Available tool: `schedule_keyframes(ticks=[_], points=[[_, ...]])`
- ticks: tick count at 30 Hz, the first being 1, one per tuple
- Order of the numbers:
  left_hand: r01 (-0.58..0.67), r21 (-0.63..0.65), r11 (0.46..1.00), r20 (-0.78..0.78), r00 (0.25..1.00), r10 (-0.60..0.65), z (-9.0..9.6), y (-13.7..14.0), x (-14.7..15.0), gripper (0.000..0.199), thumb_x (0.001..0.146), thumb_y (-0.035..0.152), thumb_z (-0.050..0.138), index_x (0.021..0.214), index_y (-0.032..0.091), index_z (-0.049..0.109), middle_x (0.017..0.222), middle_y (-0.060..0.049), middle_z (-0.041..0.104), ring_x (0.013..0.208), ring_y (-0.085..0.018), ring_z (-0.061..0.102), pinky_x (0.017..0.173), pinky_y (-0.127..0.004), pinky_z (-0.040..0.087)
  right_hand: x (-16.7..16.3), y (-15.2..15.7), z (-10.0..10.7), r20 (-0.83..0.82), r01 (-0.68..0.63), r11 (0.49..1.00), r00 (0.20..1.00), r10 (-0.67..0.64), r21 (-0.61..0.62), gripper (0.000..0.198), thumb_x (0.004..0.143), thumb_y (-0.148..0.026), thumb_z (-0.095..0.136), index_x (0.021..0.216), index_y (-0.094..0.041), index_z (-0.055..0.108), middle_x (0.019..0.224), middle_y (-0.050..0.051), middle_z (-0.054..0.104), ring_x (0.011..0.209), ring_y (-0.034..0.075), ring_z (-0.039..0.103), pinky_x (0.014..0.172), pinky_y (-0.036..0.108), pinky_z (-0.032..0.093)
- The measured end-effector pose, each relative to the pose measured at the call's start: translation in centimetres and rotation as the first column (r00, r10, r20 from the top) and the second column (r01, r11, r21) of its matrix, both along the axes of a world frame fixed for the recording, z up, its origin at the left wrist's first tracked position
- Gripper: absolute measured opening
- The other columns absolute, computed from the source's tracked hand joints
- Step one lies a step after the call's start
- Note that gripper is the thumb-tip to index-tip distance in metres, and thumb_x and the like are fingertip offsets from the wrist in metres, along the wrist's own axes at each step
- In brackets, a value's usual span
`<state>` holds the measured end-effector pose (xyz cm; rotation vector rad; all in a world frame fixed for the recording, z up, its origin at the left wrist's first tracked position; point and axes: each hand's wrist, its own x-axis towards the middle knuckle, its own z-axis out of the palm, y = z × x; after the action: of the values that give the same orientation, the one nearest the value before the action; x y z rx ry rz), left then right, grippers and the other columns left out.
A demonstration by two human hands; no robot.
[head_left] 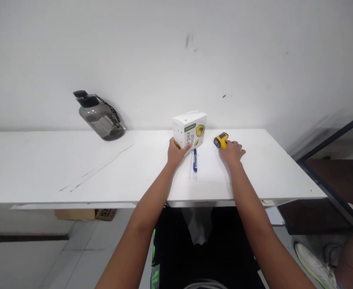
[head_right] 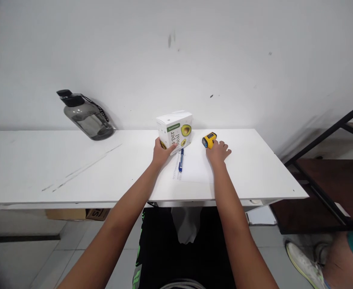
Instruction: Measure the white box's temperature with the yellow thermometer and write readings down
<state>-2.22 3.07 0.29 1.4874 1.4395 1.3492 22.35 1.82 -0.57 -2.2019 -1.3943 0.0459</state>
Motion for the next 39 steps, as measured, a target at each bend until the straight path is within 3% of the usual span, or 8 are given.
schedule_keyframes(ticks=[4,9,12,17,25,33,36,39], points=[[0.010,0.014,1.000,0.011,1.000,-0.011,0.0,0.1,0.0,0.072,0.066,0.052,0.081,0.122,0.023,0.045,0.126,-0.010,0.062,0.112,-0.025,0.061,0.086,-0.037,0.051,-2.8,-0.8,0.7,0.150,-0.240,0.959,0.965,0.217,0.151,0.041,0.086,-0.021,0.049,0.124,-0.020,0.063,0.137,0.018,0.051,0.127,0.037,0.039,0.103,0.061,0.028],[0.004,0.045,0.999,-0.011,1.000,-0.003,-0.4,0.5,0.0,0.070,0.067,0.051,0.080,0.121,0.023,0.045,0.124,-0.008,0.061,0.111,-0.024,0.061,0.088,-0.037,0.051,-6.4,-1.5,1.0,0.281,-0.738,0.674,0.654,0.703,0.032,0.046,0.084,-0.003,0.045,0.111,-0.025,0.074,0.129,0.012,0.061,0.120,0.029,0.048,0.097,0.046,0.042],[0.002,0.055,0.998,-0.001,1.000,-0.002,-0.6,0.6,0.0,0.071,0.067,0.051,0.080,0.121,0.023,0.044,0.123,-0.008,0.061,0.109,-0.023,0.061,0.087,-0.036,0.051,-7.0,-1.6,0.7,0.305,-0.782,0.621,0.581,0.755,-0.049,0.049,0.081,0.001,0.047,0.110,-0.026,0.075,0.130,0.010,0.061,0.121,0.029,0.049,0.093,0.045,0.045],[-0.032,0.039,0.999,-0.033,0.999,0.033,-0.7,0.7,0.0,0.071,0.067,0.053,0.079,0.122,0.024,0.044,0.122,-0.009,0.061,0.110,-0.024,0.061,0.087,-0.037,0.050,-5.6,-1.7,0.8,0.296,-0.739,0.673,0.638,0.711,-0.023,0.034,0.082,-0.005,0.051,0.099,-0.022,0.076,0.139,0.011,0.056,0.127,0.033,0.046,0.096,0.048,0.045],[-0.198,-0.033,0.980,-0.175,0.966,0.189,-0.1,1.1,0.0,0.064,0.066,0.053,0.078,0.114,0.026,0.044,0.119,-0.008,0.063,0.115,-0.029,0.059,0.102,-0.047,0.040,-5.4,-1.6,0.8,0.161,-0.766,0.642,0.632,0.758,-0.013,0.017,0.089,-0.019,0.053,0.094,-0.022,0.069,0.138,0.008,0.059,0.138,0.031,0.041,0.109,0.056,0.032],[-0.290,-0.075,0.954,-0.340,0.907,0.248,-0.2,1.1,0.2,0.084,0.061,0.059,0.078,0.127,0.025,0.038,0.138,-0.019,0.048,0.144,-0.040,0.025,0.115,-0.062,0.012,-3.7,-1.5,2.6,-0.054,-0.428,0.885,0.894,0.444,0.182,0.018,0.092,-0.030,0.044,0.103,-0.021,0.055,0.084,0.009,0.066,0.080,0.026,0.059,0.084,0.043,0.042],[-0.259,-0.098,0.961,-0.379,0.902,0.204,-0.5,1.0,0.3,0.105,0.056,0.055,0.081,0.139,0.025,0.026,0.150,-0.020,0.035,0.149,-0.041,0.012,0.117,-0.064,0.001,-3.9,-1.8,2.5,-0.231,-0.344,0.900,0.884,0.407,0.269,0.028,0.083,-0.046,0.058,0.096,-0.023,0.050,0.073,0.001,0.058,0.067,0.020,0.053,0.069,0.034,0.042],[-0.243,-0.104,0.964,-0.414,0.892,0.180,-0.6,0.8,0.4,0.121,0.050,0.051,0.085,0.145,0.024,0.015,0.156,-0.021,0.025,0.150,-0.042,0.000,0.116,-0.065,-0.008,-5.1,-2.1,1.9,-0.255,-0.385,0.844,0.832,0.492,0.372,0.033,0.084,-0.054,0.054,0.072,-0.025,0.044,0.062,-0.003,0.048,0.062,0.017,0.048,0.065,0.031,0.040]])
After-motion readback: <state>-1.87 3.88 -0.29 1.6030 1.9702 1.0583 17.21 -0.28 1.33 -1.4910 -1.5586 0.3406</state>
